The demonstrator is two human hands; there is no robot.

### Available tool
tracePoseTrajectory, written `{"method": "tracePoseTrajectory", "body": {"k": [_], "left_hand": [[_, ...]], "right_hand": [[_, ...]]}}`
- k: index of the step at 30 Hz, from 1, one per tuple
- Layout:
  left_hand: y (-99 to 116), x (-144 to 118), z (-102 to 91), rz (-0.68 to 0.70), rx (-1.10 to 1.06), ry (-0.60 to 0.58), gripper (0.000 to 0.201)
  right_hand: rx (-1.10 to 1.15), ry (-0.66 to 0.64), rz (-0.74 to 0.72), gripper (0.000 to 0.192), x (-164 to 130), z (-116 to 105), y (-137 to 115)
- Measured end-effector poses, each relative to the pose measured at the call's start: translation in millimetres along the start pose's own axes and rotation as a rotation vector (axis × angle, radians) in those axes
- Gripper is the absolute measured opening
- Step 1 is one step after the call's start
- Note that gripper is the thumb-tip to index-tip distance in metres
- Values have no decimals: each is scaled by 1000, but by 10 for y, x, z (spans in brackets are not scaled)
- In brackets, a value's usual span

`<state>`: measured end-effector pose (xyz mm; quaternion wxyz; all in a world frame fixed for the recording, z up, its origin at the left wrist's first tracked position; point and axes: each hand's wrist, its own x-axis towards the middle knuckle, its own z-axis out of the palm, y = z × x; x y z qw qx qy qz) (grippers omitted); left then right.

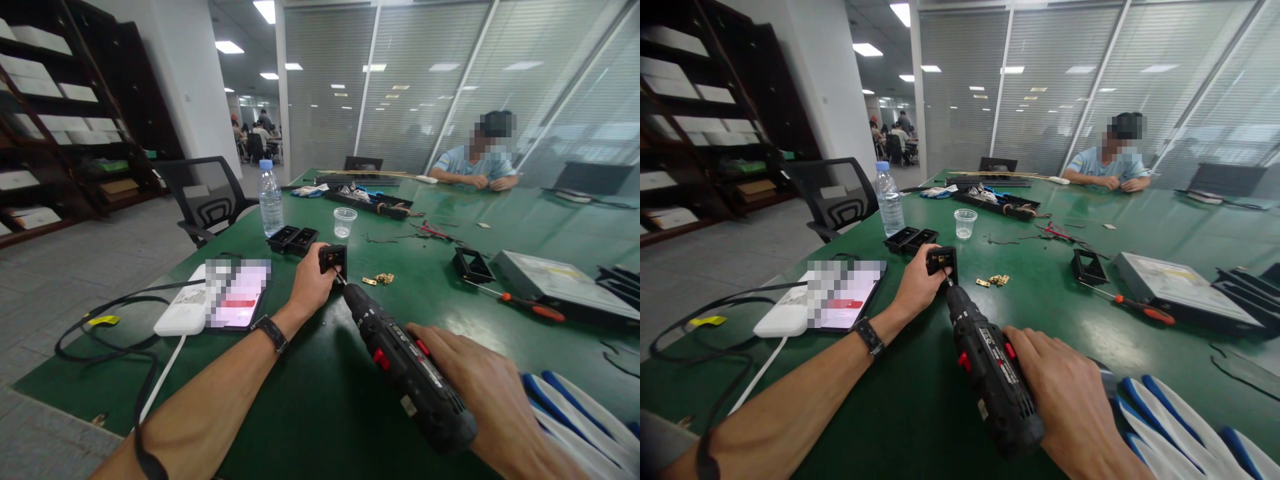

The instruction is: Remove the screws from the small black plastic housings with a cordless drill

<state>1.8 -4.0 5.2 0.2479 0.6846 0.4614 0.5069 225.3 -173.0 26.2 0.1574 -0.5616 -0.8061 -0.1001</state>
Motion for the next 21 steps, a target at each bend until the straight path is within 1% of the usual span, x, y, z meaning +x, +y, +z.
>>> {"method": "tracePoseTrajectory", "body": {"k": [7, 10, 14, 21], "left_hand": [[8, -6, -6, -23, -2, -9, 35], [18, -12, -14, -16, 7, -4, 34], [30, -19, -20, -16, 19, 0, 33], [19, -20, -16, -9, 41, 0, 33]], "right_hand": [[-2, 8, 17, 46, -12, 17, 22], [-3, 13, 20, 42, -3, 17, 23], [-6, -23, 46, 38, -5, 9, 17], [-17, 0, 12, 48, -16, 6, 18]]}}
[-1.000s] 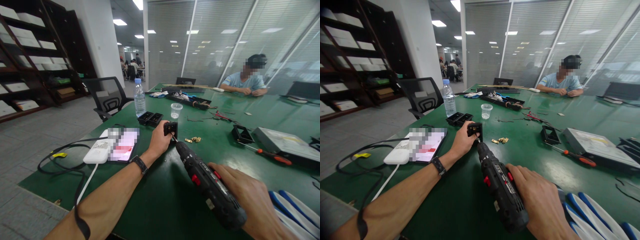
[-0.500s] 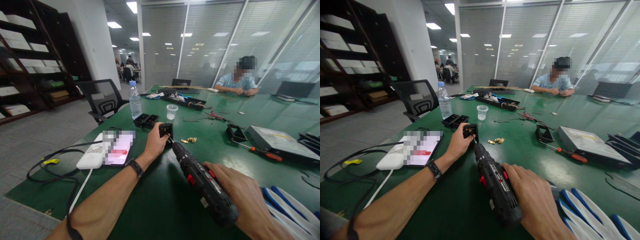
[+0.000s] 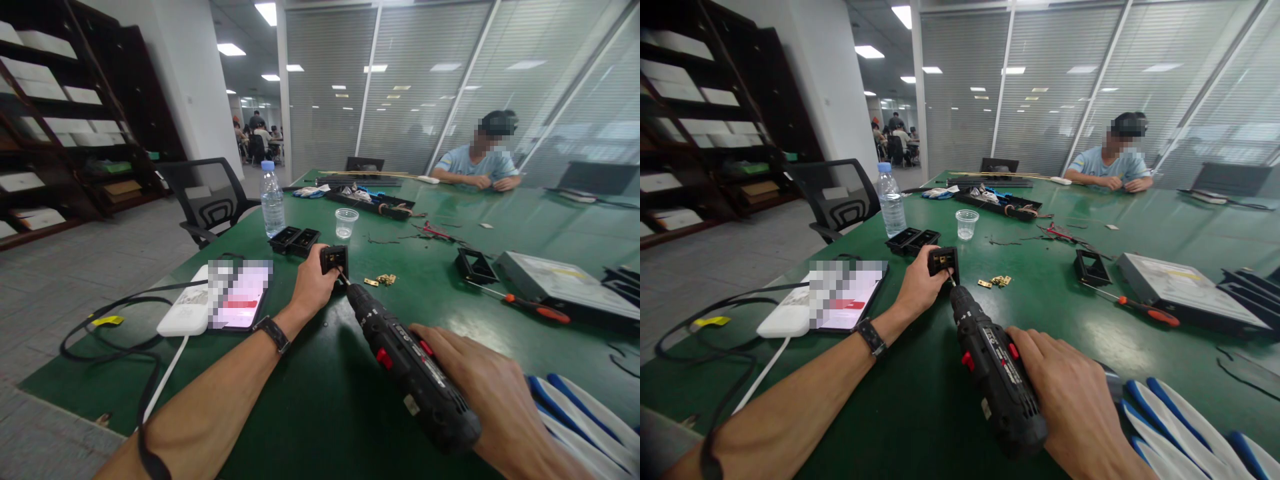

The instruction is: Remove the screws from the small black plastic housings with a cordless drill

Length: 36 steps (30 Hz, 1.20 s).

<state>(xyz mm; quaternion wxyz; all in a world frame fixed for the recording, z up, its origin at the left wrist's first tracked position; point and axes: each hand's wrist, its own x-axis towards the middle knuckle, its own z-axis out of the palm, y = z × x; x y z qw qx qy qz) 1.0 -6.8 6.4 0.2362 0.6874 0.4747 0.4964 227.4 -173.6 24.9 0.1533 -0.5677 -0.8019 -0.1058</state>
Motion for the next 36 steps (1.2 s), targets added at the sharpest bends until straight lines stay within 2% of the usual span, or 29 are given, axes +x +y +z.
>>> {"method": "tracePoseTrajectory", "body": {"k": [6, 12, 21, 26, 36], "left_hand": [[-5, 9, -2, -9, 19, 0, 34], [7, 7, -3, -9, 7, 5, 34], [-46, 25, 29, -9, -35, 18, 40], [-21, 22, 22, -35, -35, 12, 34], [7, 23, -2, -46, 10, -3, 30]], "right_hand": [[-5, -24, 14, 39, 7, -7, -11], [0, -42, 17, 43, 8, -6, -11], [22, 17, -31, 44, 2, 14, -16], [19, -8, -22, 38, -2, 0, -28], [49, 3, -18, 44, 13, 33, -25]]}}
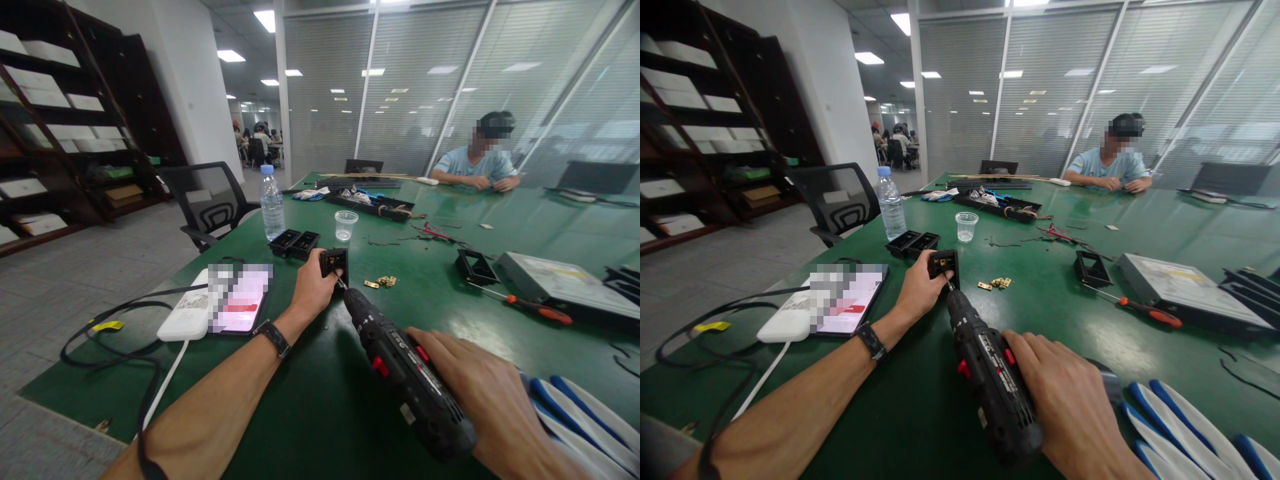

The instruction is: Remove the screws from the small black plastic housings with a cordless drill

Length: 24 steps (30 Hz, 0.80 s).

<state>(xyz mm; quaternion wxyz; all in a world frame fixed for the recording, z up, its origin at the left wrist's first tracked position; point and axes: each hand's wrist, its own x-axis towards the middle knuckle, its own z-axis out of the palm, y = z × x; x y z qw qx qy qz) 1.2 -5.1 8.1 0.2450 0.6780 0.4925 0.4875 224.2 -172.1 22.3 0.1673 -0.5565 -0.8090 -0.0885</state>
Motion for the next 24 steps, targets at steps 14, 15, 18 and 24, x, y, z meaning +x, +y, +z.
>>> {"method": "tracePoseTrajectory", "body": {"k": [14, 15, 18, 24], "left_hand": [[-4, -17, 2, 16, 31, 5, 30], [-3, -18, 2, 16, 33, 8, 30], [-1, -20, 2, 10, 35, 15, 30], [-14, -20, 12, 36, 21, 23, 28]], "right_hand": [[1, -82, 20, 35, 10, -35, -11], [2, -89, 24, 35, 7, -36, -13], [3, -81, 27, 35, 1, -33, -19], [1, -101, 29, 32, 26, -30, -26]]}}
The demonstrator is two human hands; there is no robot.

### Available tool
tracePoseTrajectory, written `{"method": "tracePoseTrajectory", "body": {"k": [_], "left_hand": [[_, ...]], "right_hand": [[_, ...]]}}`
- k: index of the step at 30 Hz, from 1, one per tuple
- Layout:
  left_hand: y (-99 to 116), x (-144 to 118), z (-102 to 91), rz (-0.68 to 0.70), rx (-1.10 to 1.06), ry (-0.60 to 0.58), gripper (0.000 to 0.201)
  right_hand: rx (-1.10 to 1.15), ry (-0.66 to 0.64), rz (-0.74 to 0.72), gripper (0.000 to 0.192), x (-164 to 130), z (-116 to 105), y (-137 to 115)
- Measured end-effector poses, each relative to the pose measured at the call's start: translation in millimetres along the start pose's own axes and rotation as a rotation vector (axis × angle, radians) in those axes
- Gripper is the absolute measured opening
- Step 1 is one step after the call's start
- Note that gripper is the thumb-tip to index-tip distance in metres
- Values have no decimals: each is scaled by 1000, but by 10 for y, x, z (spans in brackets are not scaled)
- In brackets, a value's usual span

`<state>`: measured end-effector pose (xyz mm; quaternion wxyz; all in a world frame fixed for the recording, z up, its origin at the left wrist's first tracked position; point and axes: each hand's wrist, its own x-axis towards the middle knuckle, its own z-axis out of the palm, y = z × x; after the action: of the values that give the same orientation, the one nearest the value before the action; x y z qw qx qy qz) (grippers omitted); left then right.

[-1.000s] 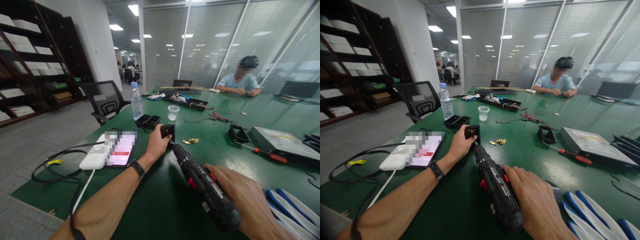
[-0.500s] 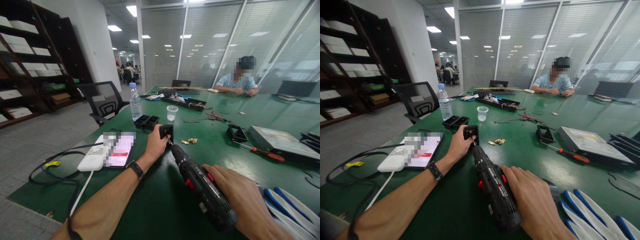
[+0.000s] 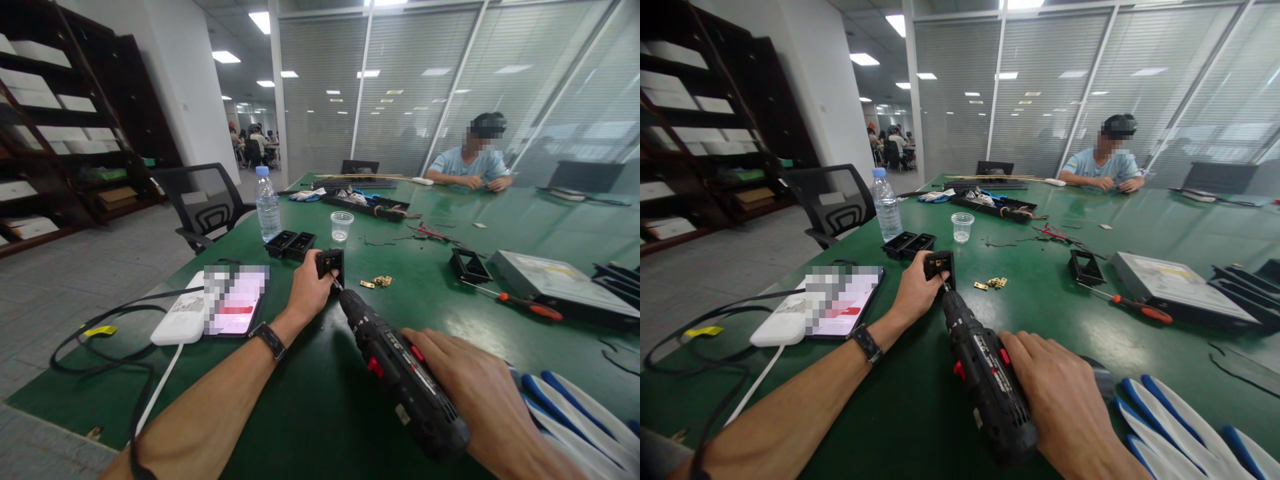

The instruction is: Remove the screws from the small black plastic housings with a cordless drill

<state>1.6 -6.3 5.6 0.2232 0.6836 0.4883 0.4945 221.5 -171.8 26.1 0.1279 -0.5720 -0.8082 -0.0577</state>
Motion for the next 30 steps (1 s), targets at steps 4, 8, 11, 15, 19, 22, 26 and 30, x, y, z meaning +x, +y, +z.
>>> {"method": "tracePoseTrajectory", "body": {"k": [4, 8, 11, 15, 19, 22, 26, 30], "left_hand": [[-6, 3, 4, -1, -6, -7, 28], [-13, 8, 7, -5, 0, -13, 29], [-24, 10, 12, -7, 1, -16, 30], [-29, 7, 13, -14, -3, -13, 31], [-18, 6, 8, -25, -8, -11, 31], [-19, 11, 13, -26, -20, -4, 32], [-48, 21, 29, -24, -33, 1, 34], [-75, 25, 33, -18, -54, 1, 35]], "right_hand": [[6, -22, 15, 31, 0, -14, -9], [-1, -13, 9, 33, -14, -8, -7], [-9, -5, 9, 33, -13, 4, -1], [-14, -21, 24, 23, -2, -1, -7], [-10, -13, 18, 22, 0, -9, -13], [1, 14, -1, 33, 0, 6, -4], [-3, 37, -5, 44, -3, 34, 21], [-19, 48, 26, 43, -12, 42, 42]]}}
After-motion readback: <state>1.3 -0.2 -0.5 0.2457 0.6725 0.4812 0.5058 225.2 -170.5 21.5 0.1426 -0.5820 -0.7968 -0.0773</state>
